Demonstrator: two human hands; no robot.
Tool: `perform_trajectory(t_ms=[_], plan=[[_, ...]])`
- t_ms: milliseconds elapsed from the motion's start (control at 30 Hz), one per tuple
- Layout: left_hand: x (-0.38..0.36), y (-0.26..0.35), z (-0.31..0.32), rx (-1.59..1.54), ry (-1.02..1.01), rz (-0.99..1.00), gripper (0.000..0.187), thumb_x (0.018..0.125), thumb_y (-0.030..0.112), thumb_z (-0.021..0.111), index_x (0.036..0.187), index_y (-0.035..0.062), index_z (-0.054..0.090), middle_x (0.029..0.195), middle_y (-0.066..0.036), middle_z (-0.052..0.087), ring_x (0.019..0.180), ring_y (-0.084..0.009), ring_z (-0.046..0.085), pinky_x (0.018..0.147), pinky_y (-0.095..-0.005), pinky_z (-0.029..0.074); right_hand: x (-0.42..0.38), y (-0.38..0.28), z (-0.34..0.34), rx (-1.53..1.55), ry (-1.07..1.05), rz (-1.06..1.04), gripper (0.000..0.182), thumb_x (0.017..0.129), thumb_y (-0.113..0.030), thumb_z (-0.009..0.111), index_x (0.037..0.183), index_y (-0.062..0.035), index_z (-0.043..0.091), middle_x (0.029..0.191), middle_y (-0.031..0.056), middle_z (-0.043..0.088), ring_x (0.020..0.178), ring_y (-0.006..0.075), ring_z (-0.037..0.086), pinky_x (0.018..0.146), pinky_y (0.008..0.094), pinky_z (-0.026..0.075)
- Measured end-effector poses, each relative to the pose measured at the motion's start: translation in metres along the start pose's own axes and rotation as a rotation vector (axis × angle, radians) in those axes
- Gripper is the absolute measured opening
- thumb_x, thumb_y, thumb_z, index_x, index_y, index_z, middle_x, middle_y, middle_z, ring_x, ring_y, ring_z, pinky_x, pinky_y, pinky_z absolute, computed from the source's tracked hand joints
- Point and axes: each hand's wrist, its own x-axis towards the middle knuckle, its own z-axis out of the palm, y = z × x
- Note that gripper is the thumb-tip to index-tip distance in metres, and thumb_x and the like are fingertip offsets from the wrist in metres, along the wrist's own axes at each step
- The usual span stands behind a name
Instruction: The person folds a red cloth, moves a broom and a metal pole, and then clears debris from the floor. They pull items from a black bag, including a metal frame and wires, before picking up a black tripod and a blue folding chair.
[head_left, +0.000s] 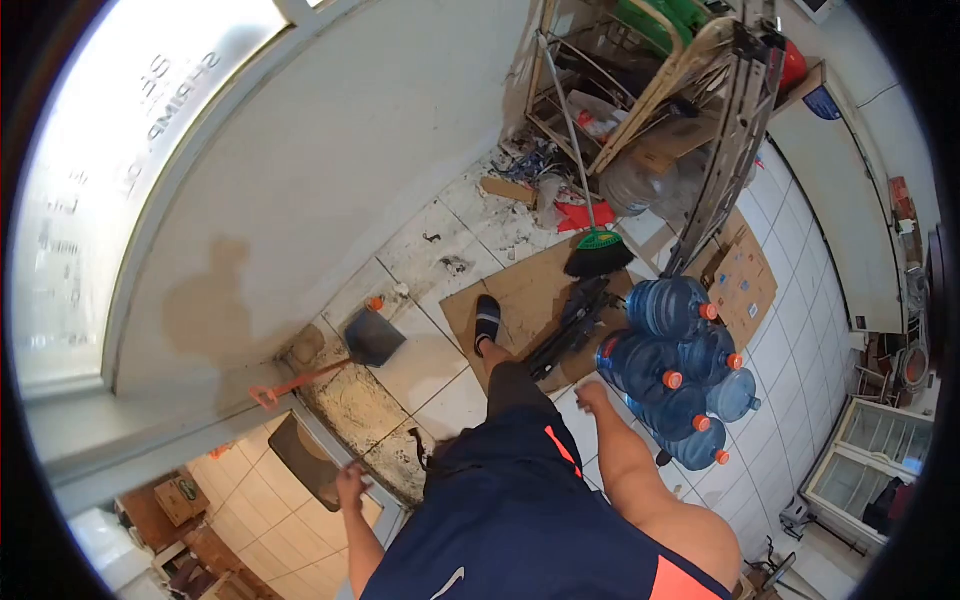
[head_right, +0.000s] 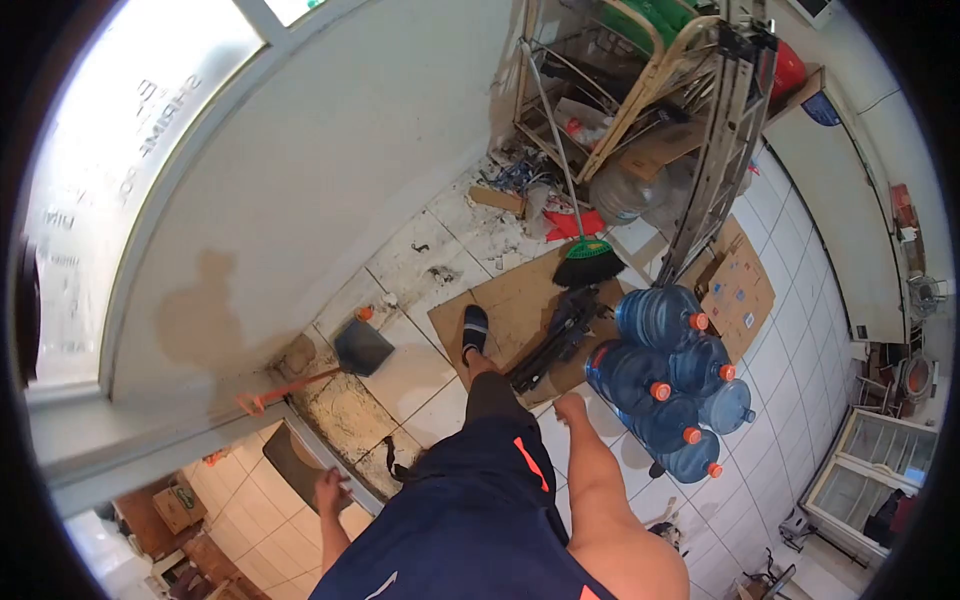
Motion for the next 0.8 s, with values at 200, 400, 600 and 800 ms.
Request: perform_trajectory(t_ms=[200, 400, 600, 800], plan=[[-0.002, 0.055, 0.030, 0.053, -0.110, -0.288, 0.036, 0.090, 0.017, 0.052, 0.121, 0.0002, 0.048, 0.086, -0.019, 0.065, 0.044, -0.0165, 0.053, 0.046, -0.0316, 0.052, 0.017, -0.193, -0.131, 0.274, 0.392, -0.236, 0.033, 0.077, -0.032, 0.054, 0.092, -0.0047, 0.065, 0.096, 0.0211, 0.063, 0.095, 0.0348, 0.060, 0.084, 0.0426, 0.047], [0.116, 0.164, 0.088, 0.150, -0.067, -0.143, 0.037, 0.089, 0.015, 0.050, 0.124, 0.0020, 0.046, 0.091, -0.017, 0.062, 0.062, -0.0198, 0.059, 0.052, -0.0330, 0.054, 0.071, -0.240, -0.167, 0.333, 0.453, -0.231, 0.029, 0.078, -0.026, 0.063, 0.096, -0.0037, 0.061, 0.073, 0.0094, 0.066, 0.062, 0.0190, 0.065, 0.055, 0.0317, 0.051], [0.218, 0.314, 0.282, 0.171, -0.136, 0.143, 0.040, 0.091, 0.017, 0.048, 0.127, 0.0024, 0.040, 0.091, -0.013, 0.060, 0.074, -0.0181, 0.060, 0.056, -0.0299, 0.055, 0.181, -0.299, -0.214, 0.274, 0.423, -0.109, 0.038, 0.078, -0.029, 0.060, 0.106, -0.0040, 0.058, 0.091, 0.0215, 0.064, 0.092, 0.0355, 0.061, 0.079, 0.0432, 0.049], [0.278, 0.323, 0.479, 0.276, -0.528, 0.433, 0.040, 0.091, 0.011, 0.048, 0.128, 0.0020, 0.040, 0.092, -0.011, 0.060, 0.068, -0.0128, 0.059, 0.056, -0.0229, 0.052, 0.429, -0.346, -0.299, 0.169, 0.961, -0.392, 0.057, 0.075, -0.022, 0.064, 0.122, 0.0004, 0.041, 0.105, 0.0276, 0.054, 0.094, 0.0431, 0.056, 0.077, 0.0489, 0.048]])
